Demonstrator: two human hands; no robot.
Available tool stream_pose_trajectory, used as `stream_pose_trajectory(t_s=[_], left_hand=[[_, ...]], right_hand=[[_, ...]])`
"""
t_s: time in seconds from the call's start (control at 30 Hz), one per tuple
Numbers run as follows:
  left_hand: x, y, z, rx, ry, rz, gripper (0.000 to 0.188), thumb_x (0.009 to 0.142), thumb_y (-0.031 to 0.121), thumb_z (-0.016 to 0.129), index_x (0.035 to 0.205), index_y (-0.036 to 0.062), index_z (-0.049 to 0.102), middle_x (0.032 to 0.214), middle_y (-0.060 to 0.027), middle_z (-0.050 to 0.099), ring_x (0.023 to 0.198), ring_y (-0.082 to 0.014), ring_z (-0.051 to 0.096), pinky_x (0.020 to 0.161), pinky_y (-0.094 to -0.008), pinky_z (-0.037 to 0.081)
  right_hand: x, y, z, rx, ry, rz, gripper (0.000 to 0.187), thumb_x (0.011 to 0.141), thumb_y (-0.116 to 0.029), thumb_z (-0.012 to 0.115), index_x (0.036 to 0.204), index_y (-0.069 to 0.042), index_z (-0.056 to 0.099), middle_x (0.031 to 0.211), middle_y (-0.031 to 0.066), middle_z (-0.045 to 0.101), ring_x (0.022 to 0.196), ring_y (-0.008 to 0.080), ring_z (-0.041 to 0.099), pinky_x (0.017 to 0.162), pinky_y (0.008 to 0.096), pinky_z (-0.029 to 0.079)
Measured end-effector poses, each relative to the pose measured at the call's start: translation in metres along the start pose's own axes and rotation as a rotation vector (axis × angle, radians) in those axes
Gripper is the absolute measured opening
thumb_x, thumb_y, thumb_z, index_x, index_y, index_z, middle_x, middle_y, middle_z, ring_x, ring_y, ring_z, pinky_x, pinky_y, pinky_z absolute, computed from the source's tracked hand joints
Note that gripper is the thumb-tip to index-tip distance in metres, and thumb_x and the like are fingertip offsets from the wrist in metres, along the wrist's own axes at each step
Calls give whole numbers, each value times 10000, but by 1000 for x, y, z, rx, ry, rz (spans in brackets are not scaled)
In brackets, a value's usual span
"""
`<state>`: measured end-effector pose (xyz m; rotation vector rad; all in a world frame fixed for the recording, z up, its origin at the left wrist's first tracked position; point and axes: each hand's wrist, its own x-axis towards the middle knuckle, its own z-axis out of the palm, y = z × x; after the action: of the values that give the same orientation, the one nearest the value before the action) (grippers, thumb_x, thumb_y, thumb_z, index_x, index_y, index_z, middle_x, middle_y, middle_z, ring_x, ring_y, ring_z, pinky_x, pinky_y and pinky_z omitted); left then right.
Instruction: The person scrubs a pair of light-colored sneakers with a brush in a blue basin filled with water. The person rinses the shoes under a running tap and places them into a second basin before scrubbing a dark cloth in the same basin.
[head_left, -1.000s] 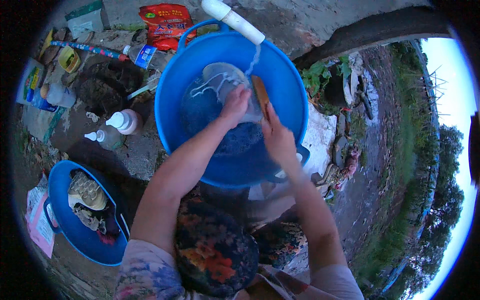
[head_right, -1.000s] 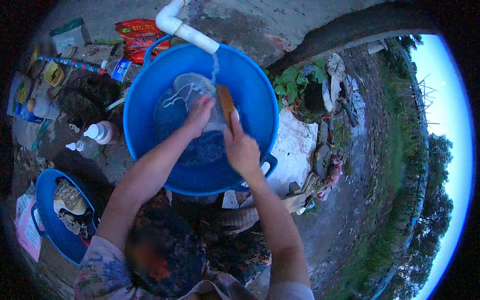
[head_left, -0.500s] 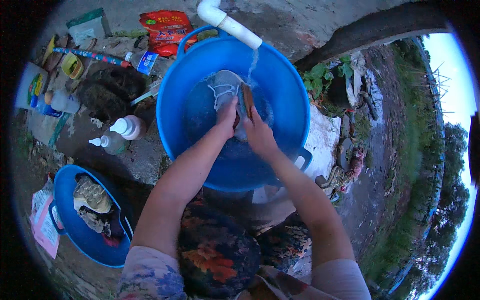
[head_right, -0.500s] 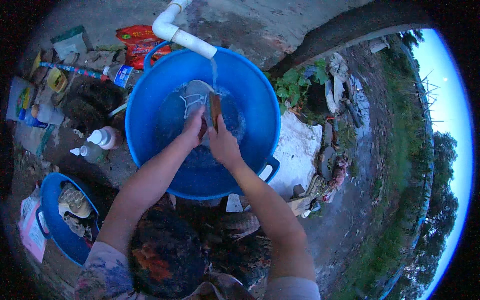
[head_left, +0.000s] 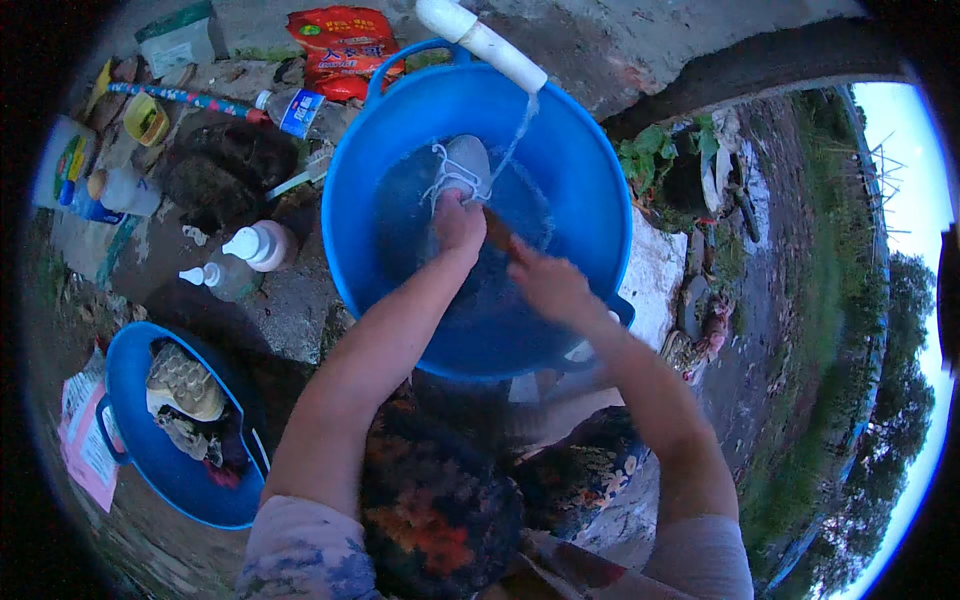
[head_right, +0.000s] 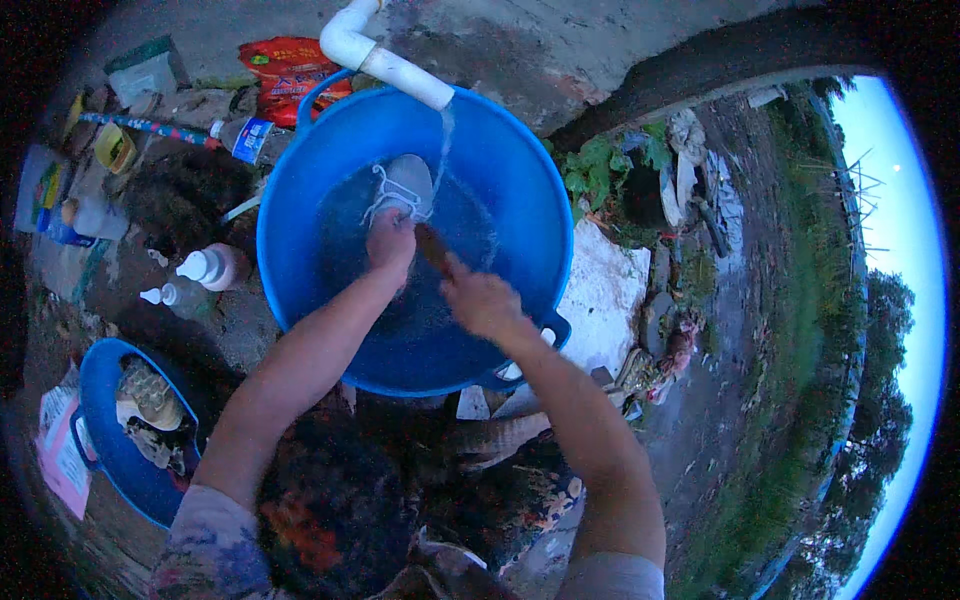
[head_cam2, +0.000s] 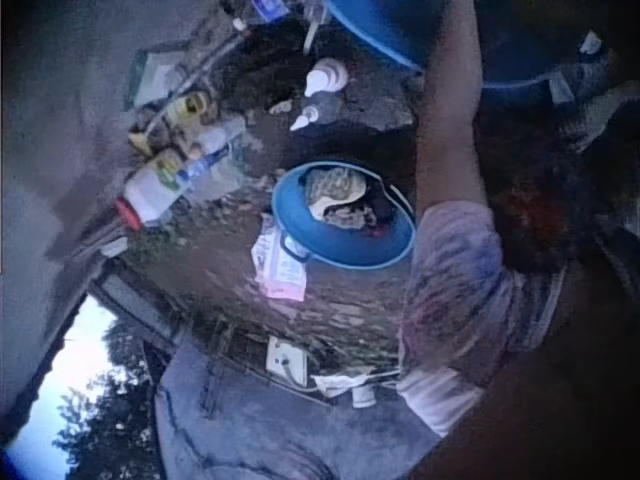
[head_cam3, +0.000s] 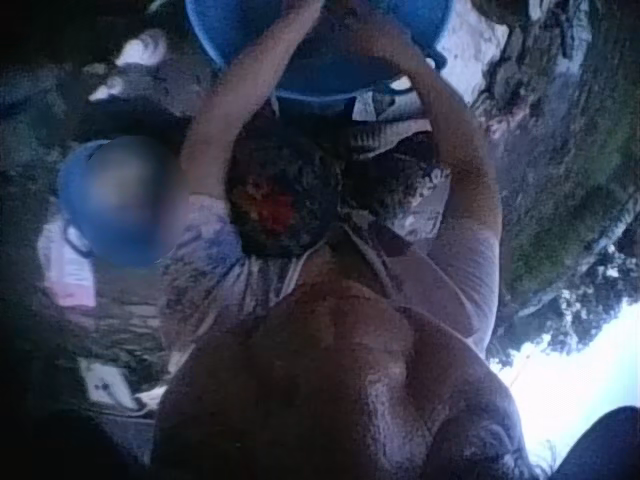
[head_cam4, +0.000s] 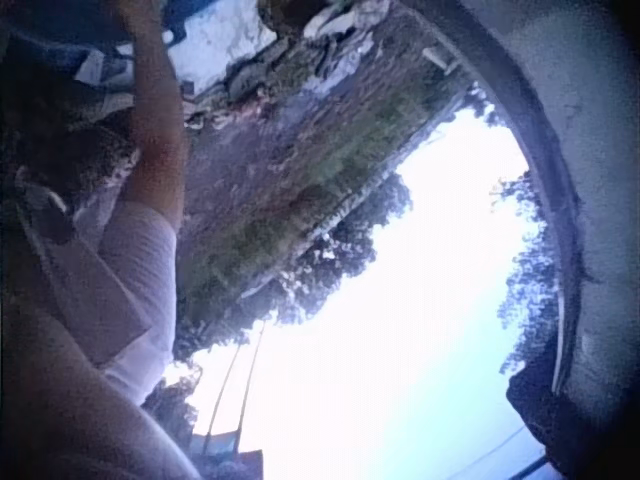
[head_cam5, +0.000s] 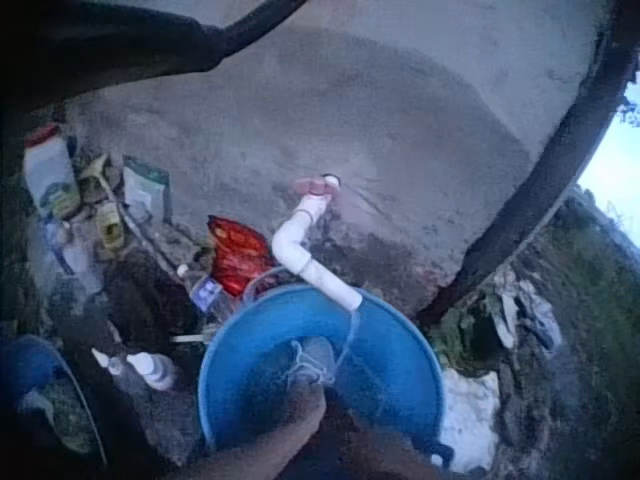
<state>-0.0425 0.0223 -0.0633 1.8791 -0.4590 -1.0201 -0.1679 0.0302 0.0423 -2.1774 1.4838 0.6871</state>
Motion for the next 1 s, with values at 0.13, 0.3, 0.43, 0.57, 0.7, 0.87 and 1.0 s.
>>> stream_pose_trajectory(t_s=[0.13,0.3,0.43,0.57,0.7,0.87,1.0], left_hand=[[2,5,7,-214,6,-128,403,739,269,651,1025,-6,581,1001,-176,614,934,-317,586,774,-386,455],[14,-1,-10,59,-186,-153,315,711,275,666,896,25,619,907,-144,633,870,-295,601,737,-388,456],[16,-3,-5,199,-284,196,240,719,234,656,840,37,591,869,-135,622,800,-291,601,706,-409,455],[11,4,6,-874,-29,-261,267,716,182,681,894,48,534,876,-120,583,782,-272,586,683,-403,457],[4,-3,2,-244,-3,-166,314,734,221,669,936,49,500,860,-147,570,766,-301,580,674,-414,461],[3,-5,-12,476,-174,280,362,787,361,594,923,31,534,761,-173,592,738,-355,584,661,-437,452],[10,14,-34,885,-486,356,464,823,459,518,939,21,621,1004,-186,609,944,-376,573,808,-458,448]], right_hand=[[60,37,26,35,129,-12,436,900,-342,424,1301,-172,418,1177,221,521,960,387,573,834,483,447],[13,38,-3,156,199,-163,458,905,-324,443,1315,-123,406,1162,225,531,914,334,603,732,443,489],[23,43,-14,350,328,-72,509,899,-320,443,1336,-75,356,1022,228,594,815,376,613,692,472,476],[41,15,41,193,243,-33,520,897,-298,428,1355,-82,310,997,243,596,850,403,595,749,483,461],[25,30,22,197,156,16,538,881,-338,441,1357,-128,307,1020,227,595,922,411,576,824,487,443],[19,63,6,89,4,146,534,873,-354,452,1348,-144,329,1118,208,561,1033,401,529,896,474,411],[21,57,16,153,36,139,544,880,-366,435,1358,-134,319,1214,210,503,1093,391,495,933,470,388]])
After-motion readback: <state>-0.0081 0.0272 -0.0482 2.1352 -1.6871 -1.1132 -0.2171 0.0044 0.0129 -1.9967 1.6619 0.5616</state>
